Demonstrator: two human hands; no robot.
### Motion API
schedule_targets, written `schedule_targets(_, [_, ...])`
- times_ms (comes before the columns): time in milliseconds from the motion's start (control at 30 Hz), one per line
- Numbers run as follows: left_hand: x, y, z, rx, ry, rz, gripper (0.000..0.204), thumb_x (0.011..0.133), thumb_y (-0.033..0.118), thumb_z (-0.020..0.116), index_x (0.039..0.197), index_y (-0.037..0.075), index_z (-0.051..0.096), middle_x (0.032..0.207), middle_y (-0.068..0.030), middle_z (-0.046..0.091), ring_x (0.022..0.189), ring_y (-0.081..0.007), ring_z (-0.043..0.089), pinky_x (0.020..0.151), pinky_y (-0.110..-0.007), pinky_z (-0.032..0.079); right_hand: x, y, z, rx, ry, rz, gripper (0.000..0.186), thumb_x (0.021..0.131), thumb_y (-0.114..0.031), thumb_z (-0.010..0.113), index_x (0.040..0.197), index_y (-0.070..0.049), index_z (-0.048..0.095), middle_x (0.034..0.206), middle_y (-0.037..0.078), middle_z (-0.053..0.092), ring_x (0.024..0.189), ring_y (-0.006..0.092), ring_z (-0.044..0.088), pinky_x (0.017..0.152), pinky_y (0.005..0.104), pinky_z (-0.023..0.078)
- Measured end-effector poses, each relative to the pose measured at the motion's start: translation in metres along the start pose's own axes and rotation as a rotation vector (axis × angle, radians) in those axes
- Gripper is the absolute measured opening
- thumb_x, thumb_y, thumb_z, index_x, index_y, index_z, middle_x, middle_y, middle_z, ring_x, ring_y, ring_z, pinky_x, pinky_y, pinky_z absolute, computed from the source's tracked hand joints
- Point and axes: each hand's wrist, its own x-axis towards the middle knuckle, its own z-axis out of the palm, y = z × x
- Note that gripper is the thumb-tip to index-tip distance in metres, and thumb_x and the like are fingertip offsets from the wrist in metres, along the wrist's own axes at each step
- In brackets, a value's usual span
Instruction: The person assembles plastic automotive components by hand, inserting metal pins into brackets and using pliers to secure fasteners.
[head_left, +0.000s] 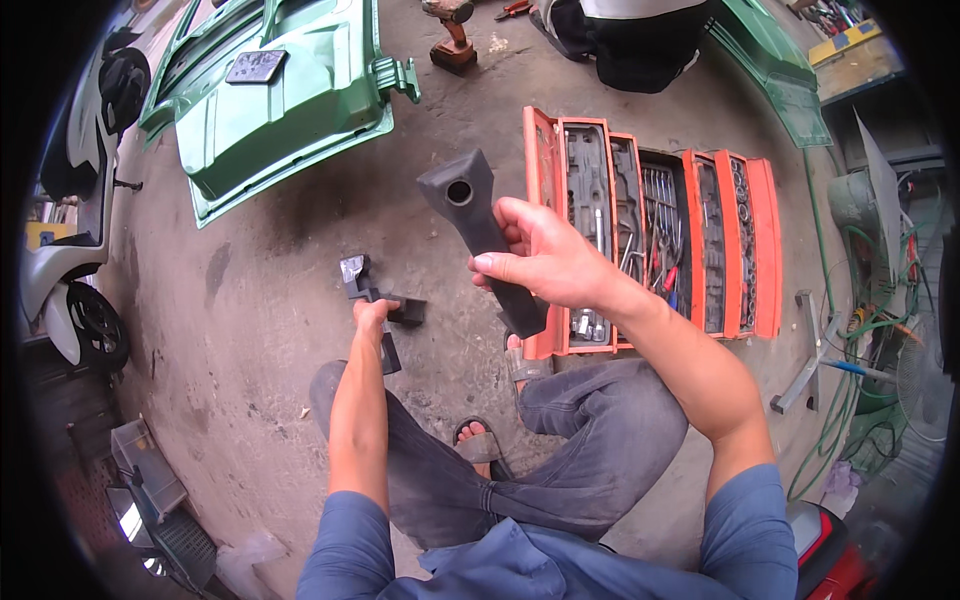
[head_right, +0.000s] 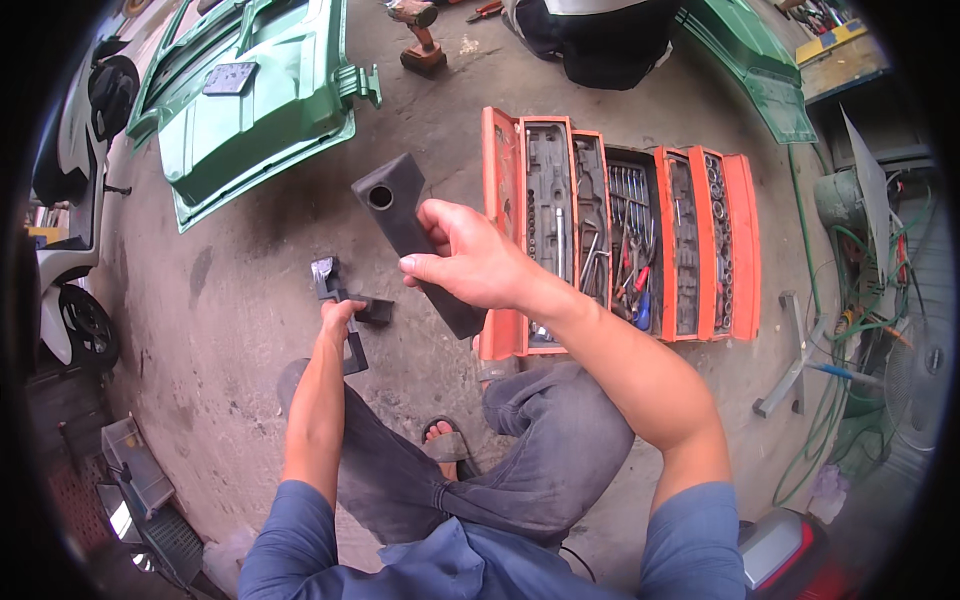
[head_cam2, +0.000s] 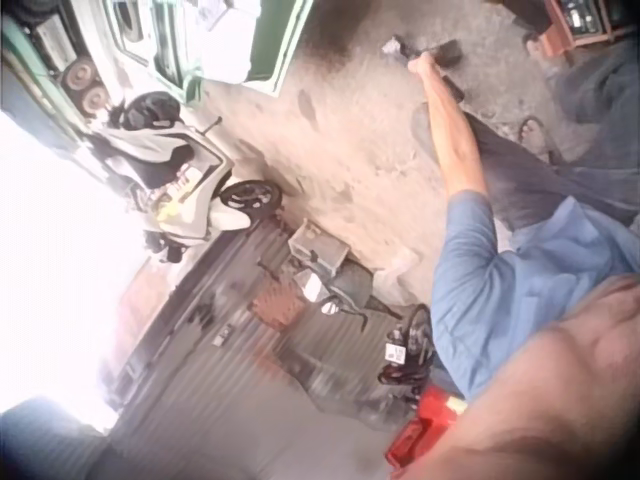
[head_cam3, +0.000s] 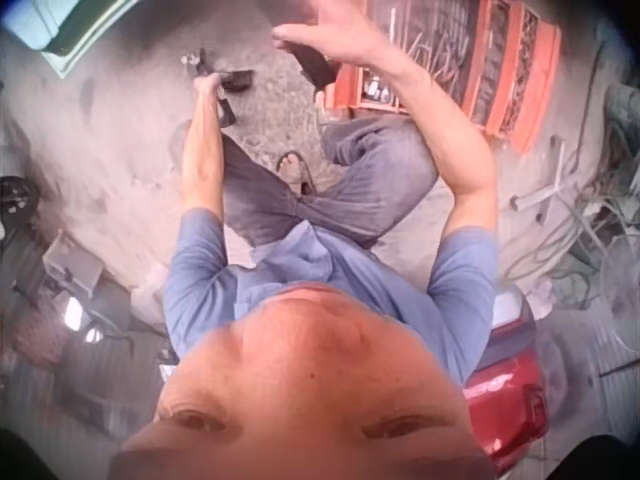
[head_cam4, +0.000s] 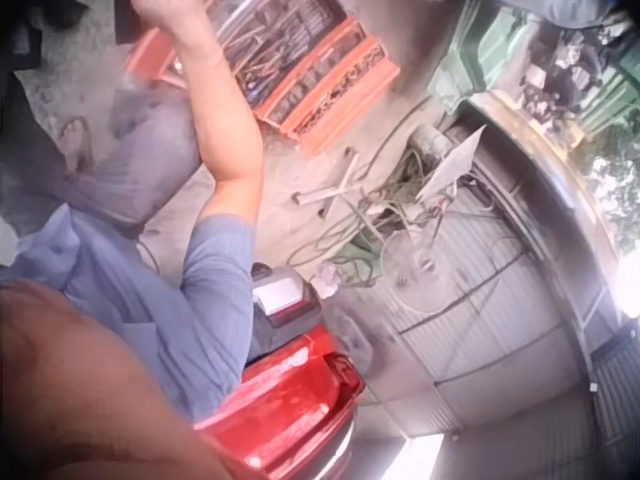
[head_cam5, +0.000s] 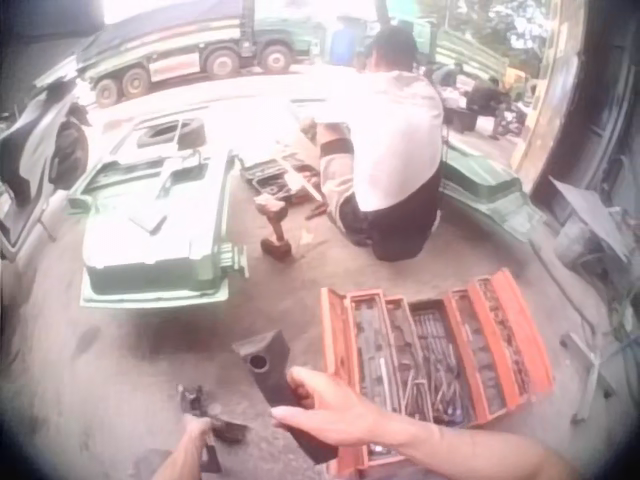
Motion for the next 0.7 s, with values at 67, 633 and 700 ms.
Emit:
schedule_targets(67, [-0.027, 0.045, 0.038, 0.275, -0.112, -0.233, 0.077, 0.064, 0.015, 0.086, 0.132, -0.006, 0.057, 0.12, -0.0178, 0.069, 0.113, -0.0288, 0.065, 0.095, -0.039, 0.05, -0.012, 0.008, -0.016, -0.031, 0.077, 0.08, 0.021, 0.094, -0.004, 0.066, 0.105, 0.004, 0.05, 0.097, 0.011, 0.065, 0.087, 0.0151, 0.07, 0.076, 0.0297, 0.059])
schedule_targets(633, [-0.244, 0.185, 0.04, -0.74, -1.046, 0.317, 0.028, 0.106, 0.02, 0.053, 0.121, -0.003, 0.059, 0.112, -0.0181, 0.07, 0.097, -0.0255, 0.071, 0.084, -0.04, 0.061, -0.098, 0.009, -0.095, -0.85, 0.214, -0.014, 0.035, 0.092, -0.019, 0.067, 0.121, 0.0, 0.067, 0.108, 0.016, 0.073, 0.097, 0.025, 0.071, 0.089, 0.0355, 0.055])
schedule_targets(700, [-0.215, 0.179, 0.027, -0.738, -0.969, 0.295, 0.028, 0.106, 0.021, 0.053, 0.12, -0.002, 0.059, 0.112, -0.0189, 0.07, 0.096, -0.0265, 0.072, 0.083, -0.041, 0.061, -0.133, 0.023, -0.159, -0.44, 0.771, -0.195, 0.036, 0.096, -0.019, 0.063, 0.126, 0.002, 0.062, 0.108, 0.012, 0.072, 0.096, 0.0188, 0.07, 0.085, 0.0313, 0.056])
